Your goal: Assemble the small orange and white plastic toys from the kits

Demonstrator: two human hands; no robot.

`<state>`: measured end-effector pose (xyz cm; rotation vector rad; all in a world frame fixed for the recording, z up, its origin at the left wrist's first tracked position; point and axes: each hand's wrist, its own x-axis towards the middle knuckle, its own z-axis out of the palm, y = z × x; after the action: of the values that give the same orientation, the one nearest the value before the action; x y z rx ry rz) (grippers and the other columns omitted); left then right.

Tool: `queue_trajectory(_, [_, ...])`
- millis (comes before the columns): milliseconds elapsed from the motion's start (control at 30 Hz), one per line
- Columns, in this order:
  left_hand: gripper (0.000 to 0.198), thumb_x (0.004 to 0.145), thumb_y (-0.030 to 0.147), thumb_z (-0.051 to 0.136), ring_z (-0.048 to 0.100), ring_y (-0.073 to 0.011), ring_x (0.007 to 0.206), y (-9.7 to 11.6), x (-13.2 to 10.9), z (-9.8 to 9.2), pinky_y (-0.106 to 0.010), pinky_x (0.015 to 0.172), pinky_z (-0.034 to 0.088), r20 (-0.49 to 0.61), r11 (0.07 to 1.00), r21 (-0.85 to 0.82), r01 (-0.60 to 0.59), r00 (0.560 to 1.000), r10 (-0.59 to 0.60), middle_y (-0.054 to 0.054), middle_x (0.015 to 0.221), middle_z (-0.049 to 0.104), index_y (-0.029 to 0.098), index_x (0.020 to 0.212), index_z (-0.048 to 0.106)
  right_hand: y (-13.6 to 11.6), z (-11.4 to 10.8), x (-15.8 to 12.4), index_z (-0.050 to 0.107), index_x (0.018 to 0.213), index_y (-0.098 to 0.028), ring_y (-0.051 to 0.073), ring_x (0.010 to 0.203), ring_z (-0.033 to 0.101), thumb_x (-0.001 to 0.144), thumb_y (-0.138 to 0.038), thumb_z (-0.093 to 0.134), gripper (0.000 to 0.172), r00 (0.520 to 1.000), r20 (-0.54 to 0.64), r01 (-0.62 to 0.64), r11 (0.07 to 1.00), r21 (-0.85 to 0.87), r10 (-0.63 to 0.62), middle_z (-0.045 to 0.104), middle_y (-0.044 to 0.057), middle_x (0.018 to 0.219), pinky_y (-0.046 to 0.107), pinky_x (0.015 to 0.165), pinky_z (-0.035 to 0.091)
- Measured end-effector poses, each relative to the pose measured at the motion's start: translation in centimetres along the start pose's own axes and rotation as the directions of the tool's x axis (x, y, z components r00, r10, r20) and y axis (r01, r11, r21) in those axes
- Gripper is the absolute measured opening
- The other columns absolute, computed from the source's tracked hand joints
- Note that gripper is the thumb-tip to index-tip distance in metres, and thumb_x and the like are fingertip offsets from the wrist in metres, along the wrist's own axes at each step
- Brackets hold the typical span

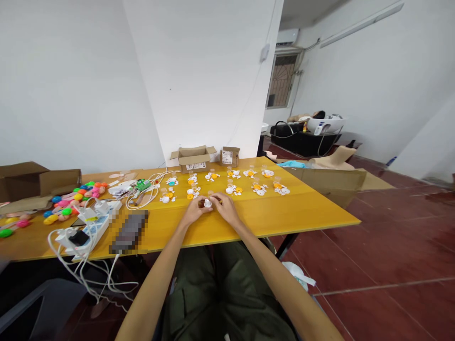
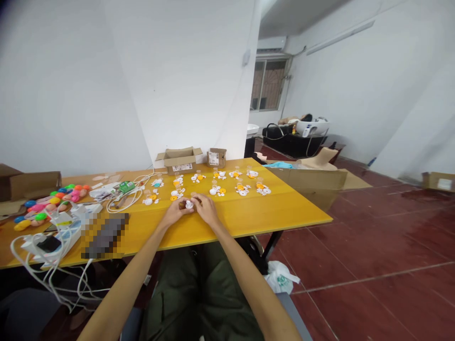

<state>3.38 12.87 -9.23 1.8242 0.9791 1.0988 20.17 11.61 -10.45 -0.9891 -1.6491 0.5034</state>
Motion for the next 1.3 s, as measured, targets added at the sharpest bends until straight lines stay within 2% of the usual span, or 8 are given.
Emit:
queue_trajectory(67, [0.031,0.064,0.033,0.084,0.065,-0.0194,0.083,0.0,0.1,-0.3,-0.032,0.078,0.052,-0.036,1.000,-0.001,0.005,0.999,-0.005,-0.002,0.086,0.071,0.020,0.089,0.071,0.5,0.0,0.2,0.073,0.089,-0.024,0.021,0.087,0.070,0.090,-0.035,0.057,0.019,0.998,0.011,-0.057,0.995,0.083,0.056,0.077,0.005,0.095,0.033,0.081,0.056])
queue_trajectory(233, [0.036,0.066,0.038,0.082,0.066,-0.0200,0.089,0.2,0.0,-0.6,-0.031,0.079,0.052,-0.071,0.997,-0.073,-0.002,0.997,-0.003,-0.004,0.092,0.072,0.021,0.095,0.070,1.3,0.2,0.4,0.072,0.092,-0.022,0.019,0.076,0.070,0.085,-0.041,0.064,0.021,0.969,0.195,-0.200,0.940,0.277,0.149,0.077,0.004,0.089,0.030,0.064,0.058])
queue_trajectory(433, [0.040,0.064,0.039,0.084,0.065,-0.0188,0.086,0.3,-0.2,-0.7,-0.031,0.079,0.052,-0.049,0.993,-0.116,-0.002,0.999,-0.004,-0.003,0.091,0.070,0.020,0.095,0.067,1.2,0.2,0.4,0.069,0.091,-0.022,0.020,0.082,0.072,0.078,-0.042,0.074,0.025,0.949,0.249,-0.281,0.869,0.407,0.191,0.076,0.005,0.093,0.031,0.067,0.060])
queue_trajectory(633, [0.036,0.062,0.034,0.084,0.065,-0.0183,0.086,0.7,-0.3,-0.8,-0.031,0.079,0.053,-0.062,0.993,-0.120,-0.011,0.998,0.003,-0.003,0.091,0.070,0.020,0.091,0.068,0.8,0.1,0.5,0.068,0.090,-0.021,0.020,0.080,0.072,0.074,-0.040,0.077,0.026,0.947,0.252,-0.292,0.855,0.428,0.197,0.076,0.004,0.088,0.032,0.069,0.059])
queue_trajectory(900, [0.032,0.062,0.029,0.084,0.066,-0.0185,0.087,0.7,-0.2,-0.8,-0.029,0.077,0.053,-0.078,0.995,-0.094,-0.036,0.997,0.029,-0.002,0.090,0.071,0.020,0.089,0.070,0.3,-0.2,0.5,0.067,0.092,-0.022,0.019,0.086,0.070,0.072,-0.044,0.078,0.032,0.940,0.291,-0.301,0.831,0.468,0.177,0.075,0.004,0.095,0.030,0.073,0.055])
queue_trajectory(1133, [0.034,0.058,0.027,0.087,0.067,-0.0179,0.082,1.1,-0.3,-0.5,-0.031,0.079,0.054,-0.072,0.984,-0.172,-0.044,0.997,0.032,-0.001,0.085,0.071,0.019,0.085,0.070,0.9,0.0,0.5,0.067,0.088,-0.021,0.017,0.074,0.064,0.070,-0.055,0.079,0.040,0.933,0.303,-0.325,0.821,0.470,0.196,0.072,0.003,0.085,0.029,0.066,0.051])
queue_trajectory(1300, [0.032,0.059,0.026,0.086,0.067,-0.0181,0.083,1.0,-0.3,-0.5,-0.032,0.080,0.054,-0.073,0.987,-0.150,-0.061,0.996,0.050,-0.001,0.085,0.070,0.019,0.086,0.069,0.7,-0.1,0.6,0.070,0.087,-0.020,0.016,0.069,0.061,0.073,-0.063,0.074,0.045,0.931,0.315,-0.317,0.842,0.438,0.186,0.069,0.002,0.076,0.029,0.066,0.050])
